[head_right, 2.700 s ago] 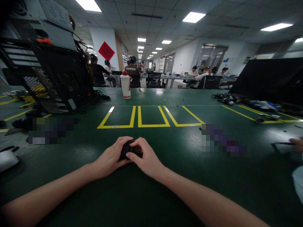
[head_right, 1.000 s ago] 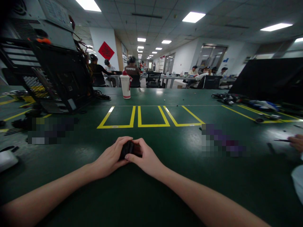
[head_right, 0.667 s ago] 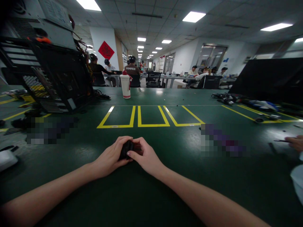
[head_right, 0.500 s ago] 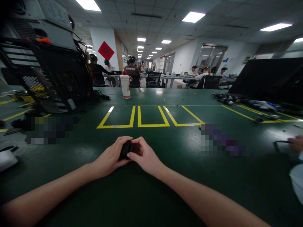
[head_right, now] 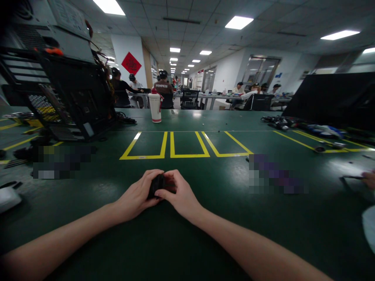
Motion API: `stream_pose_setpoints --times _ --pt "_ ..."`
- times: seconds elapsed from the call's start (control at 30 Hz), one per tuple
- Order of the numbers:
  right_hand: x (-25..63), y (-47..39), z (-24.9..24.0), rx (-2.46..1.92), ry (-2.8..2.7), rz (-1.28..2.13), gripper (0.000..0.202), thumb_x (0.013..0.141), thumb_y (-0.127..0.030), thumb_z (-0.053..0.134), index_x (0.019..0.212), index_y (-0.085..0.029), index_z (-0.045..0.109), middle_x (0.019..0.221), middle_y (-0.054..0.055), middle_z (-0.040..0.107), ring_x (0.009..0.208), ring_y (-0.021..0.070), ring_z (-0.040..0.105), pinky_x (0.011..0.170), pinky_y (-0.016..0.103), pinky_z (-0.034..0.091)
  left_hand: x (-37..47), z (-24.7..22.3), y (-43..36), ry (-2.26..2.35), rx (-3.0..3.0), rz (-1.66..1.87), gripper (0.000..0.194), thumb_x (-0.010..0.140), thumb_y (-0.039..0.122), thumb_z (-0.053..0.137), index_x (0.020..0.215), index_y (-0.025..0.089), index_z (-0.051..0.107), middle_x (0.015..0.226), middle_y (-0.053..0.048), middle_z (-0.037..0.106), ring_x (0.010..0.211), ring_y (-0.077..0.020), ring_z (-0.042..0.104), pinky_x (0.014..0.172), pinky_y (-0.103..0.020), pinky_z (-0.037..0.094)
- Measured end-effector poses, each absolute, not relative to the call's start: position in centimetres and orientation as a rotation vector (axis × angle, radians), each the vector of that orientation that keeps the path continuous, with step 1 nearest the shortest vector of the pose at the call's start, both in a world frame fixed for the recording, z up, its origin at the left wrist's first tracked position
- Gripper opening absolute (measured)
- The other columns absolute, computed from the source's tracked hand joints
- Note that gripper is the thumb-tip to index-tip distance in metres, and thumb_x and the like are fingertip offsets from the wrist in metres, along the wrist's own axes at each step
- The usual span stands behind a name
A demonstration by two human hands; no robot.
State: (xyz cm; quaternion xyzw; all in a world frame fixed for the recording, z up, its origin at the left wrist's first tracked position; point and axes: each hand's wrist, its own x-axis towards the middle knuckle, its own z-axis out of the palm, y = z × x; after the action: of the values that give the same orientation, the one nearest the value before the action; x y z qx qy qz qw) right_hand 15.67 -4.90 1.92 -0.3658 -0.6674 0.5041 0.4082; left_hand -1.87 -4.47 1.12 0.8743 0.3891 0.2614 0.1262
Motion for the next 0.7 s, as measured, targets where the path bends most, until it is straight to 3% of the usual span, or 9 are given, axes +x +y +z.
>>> stream_pose_setpoints --times 0.2,0.4,0.7 --pt "15.65 -4.93 1.88 -0.923 -1.721 1.229 0.031 0.069 -0.024 0.064 0.094 -0.022 0.046 0.099 0.002 0.052 0.099 0.0179 0.052 0.086 0.037 0.045 -1.86 1.19 -4.54 1.141 2.542 0.748 0.065 0.073 0.022 0.057 0.125 0.028 0.018 0.124 -0.007 0.034 0.106 -0.0235 0.046 0.084 -0.042 0.045" --pt "15.75 -5.14 2.07 -0.883 -1.730 1.177 0.013 0.080 -0.022 0.048 0.093 -0.022 0.047 0.099 0.002 0.050 0.099 0.0162 0.051 0.084 0.035 0.047 -1.79 1.09 -4.41 1.138 2.552 0.778 0.062 0.075 0.026 0.057 0.124 0.025 0.019 0.122 -0.007 0.035 0.104 -0.0225 0.047 0.084 -0.042 0.045" --pt "15.64 -5.46 2.05 -0.930 -1.854 0.876 0.039 0.070 -0.014 0.058 0.106 -0.024 0.044 0.106 0.003 0.046 0.104 0.0184 0.045 0.097 0.040 0.036 -1.76 1.06 -4.41 1.149 2.549 0.780 0.064 0.072 0.020 0.058 0.123 0.025 0.021 0.123 -0.007 0.035 0.105 -0.0236 0.046 0.085 -0.042 0.044"
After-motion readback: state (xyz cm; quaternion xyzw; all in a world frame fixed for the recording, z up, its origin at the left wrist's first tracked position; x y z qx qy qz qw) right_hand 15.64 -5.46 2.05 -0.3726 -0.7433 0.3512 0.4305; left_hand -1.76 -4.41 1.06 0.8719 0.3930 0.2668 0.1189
